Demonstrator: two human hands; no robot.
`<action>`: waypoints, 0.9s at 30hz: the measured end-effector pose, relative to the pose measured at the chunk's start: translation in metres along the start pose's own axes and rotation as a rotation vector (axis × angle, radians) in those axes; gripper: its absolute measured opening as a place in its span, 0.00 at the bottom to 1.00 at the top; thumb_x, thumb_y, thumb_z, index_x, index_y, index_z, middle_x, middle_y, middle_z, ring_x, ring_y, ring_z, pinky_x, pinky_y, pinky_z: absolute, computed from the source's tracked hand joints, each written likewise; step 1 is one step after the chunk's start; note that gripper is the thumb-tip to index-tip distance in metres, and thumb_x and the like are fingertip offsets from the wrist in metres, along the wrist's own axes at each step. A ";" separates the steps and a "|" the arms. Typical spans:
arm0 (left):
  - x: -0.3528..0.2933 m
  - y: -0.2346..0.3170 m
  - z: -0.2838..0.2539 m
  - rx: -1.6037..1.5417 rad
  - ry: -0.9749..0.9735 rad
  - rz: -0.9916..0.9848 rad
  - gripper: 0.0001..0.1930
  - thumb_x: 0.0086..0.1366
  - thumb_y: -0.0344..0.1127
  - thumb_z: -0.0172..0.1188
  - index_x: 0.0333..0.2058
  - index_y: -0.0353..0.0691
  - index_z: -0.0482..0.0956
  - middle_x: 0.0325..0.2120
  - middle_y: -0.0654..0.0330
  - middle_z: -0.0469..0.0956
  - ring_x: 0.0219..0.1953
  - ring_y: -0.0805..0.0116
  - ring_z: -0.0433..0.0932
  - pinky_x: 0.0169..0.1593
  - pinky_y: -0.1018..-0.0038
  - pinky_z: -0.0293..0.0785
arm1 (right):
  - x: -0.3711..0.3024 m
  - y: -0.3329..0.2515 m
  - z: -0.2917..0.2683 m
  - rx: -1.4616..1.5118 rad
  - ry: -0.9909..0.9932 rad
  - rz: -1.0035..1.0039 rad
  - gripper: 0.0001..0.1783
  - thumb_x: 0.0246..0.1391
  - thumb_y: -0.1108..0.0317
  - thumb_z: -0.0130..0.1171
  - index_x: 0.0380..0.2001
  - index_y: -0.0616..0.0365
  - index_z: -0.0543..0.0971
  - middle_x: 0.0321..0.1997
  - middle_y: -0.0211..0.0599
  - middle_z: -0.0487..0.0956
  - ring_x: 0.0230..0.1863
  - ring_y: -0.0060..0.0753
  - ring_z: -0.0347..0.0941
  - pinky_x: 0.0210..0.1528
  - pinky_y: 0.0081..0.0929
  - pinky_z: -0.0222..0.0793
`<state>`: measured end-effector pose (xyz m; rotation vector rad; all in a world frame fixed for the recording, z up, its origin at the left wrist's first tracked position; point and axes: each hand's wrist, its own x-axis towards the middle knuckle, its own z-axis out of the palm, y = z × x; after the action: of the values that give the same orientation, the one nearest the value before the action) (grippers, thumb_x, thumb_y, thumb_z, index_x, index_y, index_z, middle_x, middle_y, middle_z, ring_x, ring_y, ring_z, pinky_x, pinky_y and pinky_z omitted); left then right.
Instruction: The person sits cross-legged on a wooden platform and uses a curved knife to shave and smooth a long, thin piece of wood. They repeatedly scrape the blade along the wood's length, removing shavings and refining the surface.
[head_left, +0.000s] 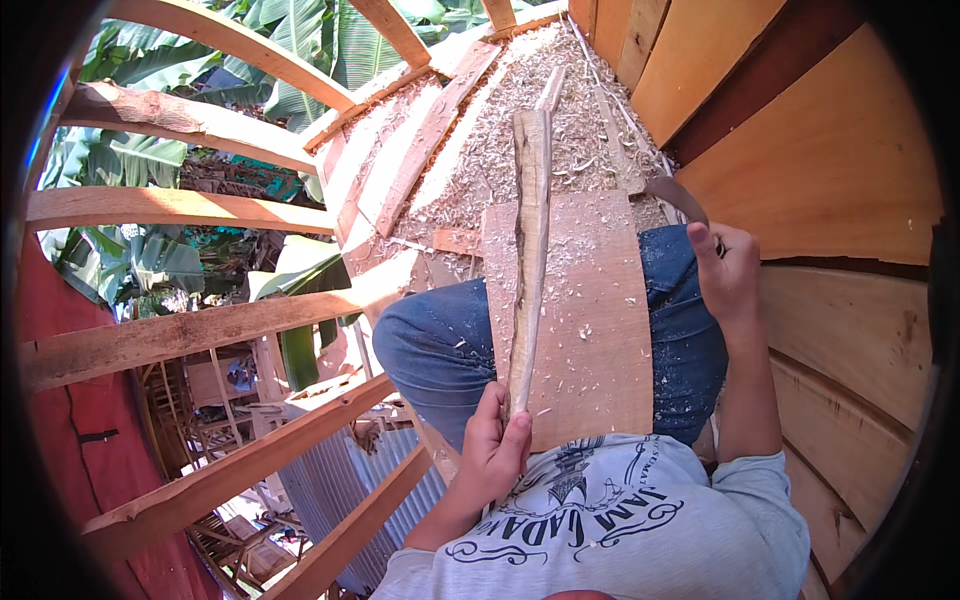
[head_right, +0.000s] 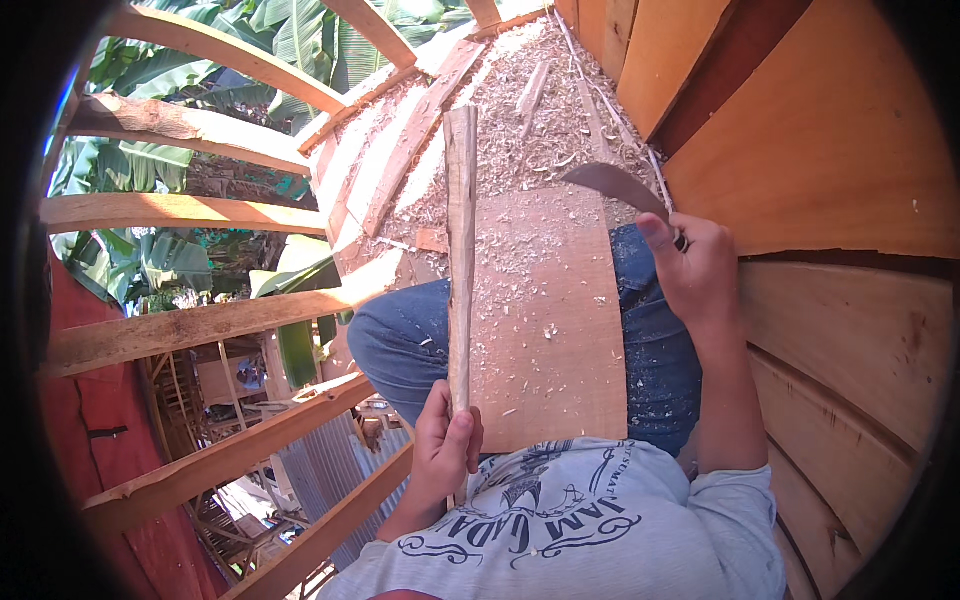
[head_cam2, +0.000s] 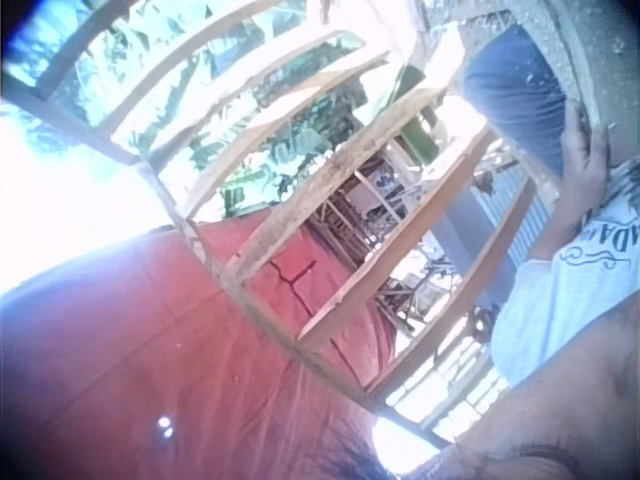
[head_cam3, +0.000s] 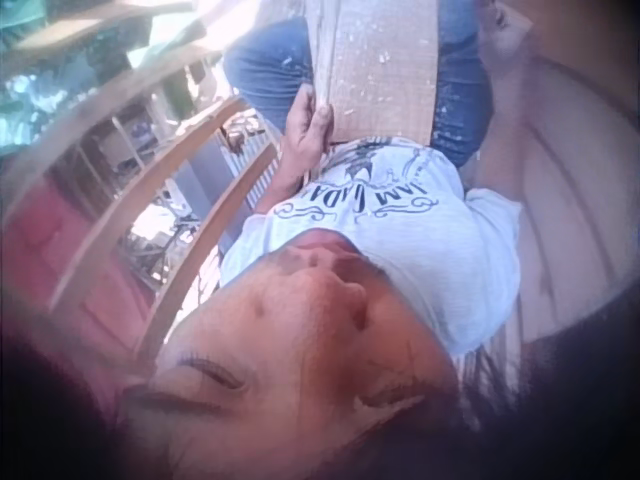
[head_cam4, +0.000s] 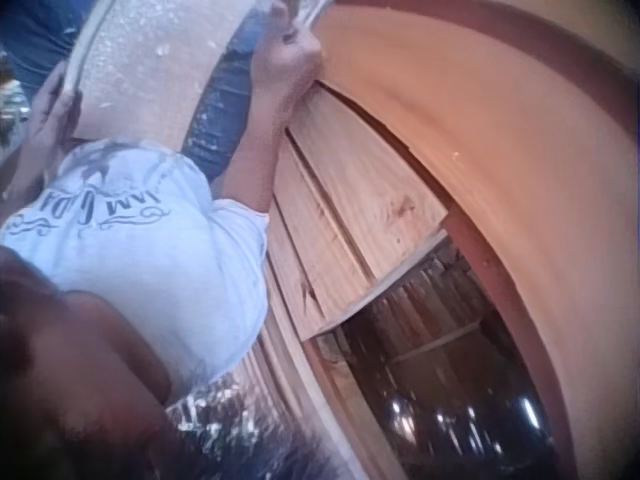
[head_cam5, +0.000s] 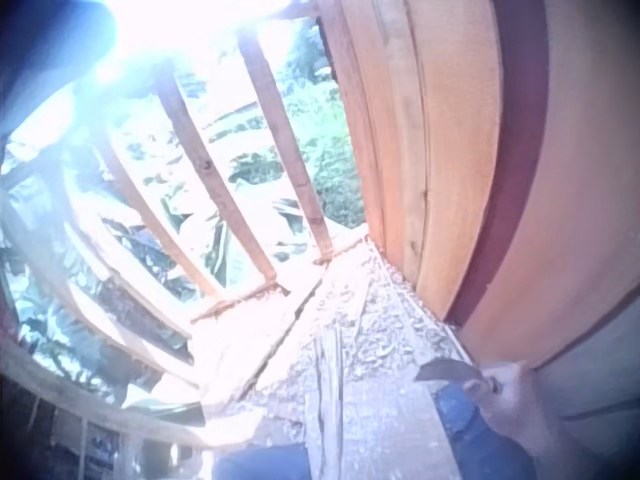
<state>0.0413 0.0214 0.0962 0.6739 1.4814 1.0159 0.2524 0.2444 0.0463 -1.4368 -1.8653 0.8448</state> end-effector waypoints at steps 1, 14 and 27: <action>0.004 -0.003 -0.003 -0.075 -0.033 -0.010 0.14 0.70 0.44 0.45 0.37 0.37 0.62 0.12 0.66 0.62 0.09 0.83 0.58 0.14 0.86 0.55 | -0.012 -0.006 0.007 -0.011 -0.063 -0.051 0.38 0.53 0.38 0.54 0.11 0.65 0.63 0.10 0.42 0.54 0.13 0.30 0.50 0.17 0.34 0.49; 0.005 -0.004 0.006 -0.427 -0.329 -0.110 0.23 0.65 0.57 0.49 0.29 0.43 0.57 0.12 0.67 0.58 0.09 0.83 0.54 0.13 0.86 0.51 | -0.021 -0.029 0.031 -0.203 -0.057 -0.463 0.39 0.36 0.27 0.59 0.08 0.56 0.66 0.07 0.35 0.64 0.10 0.37 0.66 0.14 0.30 0.58; 0.010 -0.013 -0.001 -0.606 -0.450 -0.108 0.22 0.66 0.56 0.47 0.30 0.42 0.56 0.11 0.68 0.58 0.09 0.84 0.53 0.13 0.87 0.51 | -0.043 -0.040 0.024 0.190 -0.296 -0.014 0.36 0.47 0.36 0.59 0.11 0.64 0.71 0.08 0.41 0.66 0.11 0.39 0.65 0.17 0.31 0.59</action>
<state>0.0403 0.0234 0.0799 0.3438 0.7512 1.0720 0.2195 0.1923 0.0599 -1.2328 -1.9416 1.2479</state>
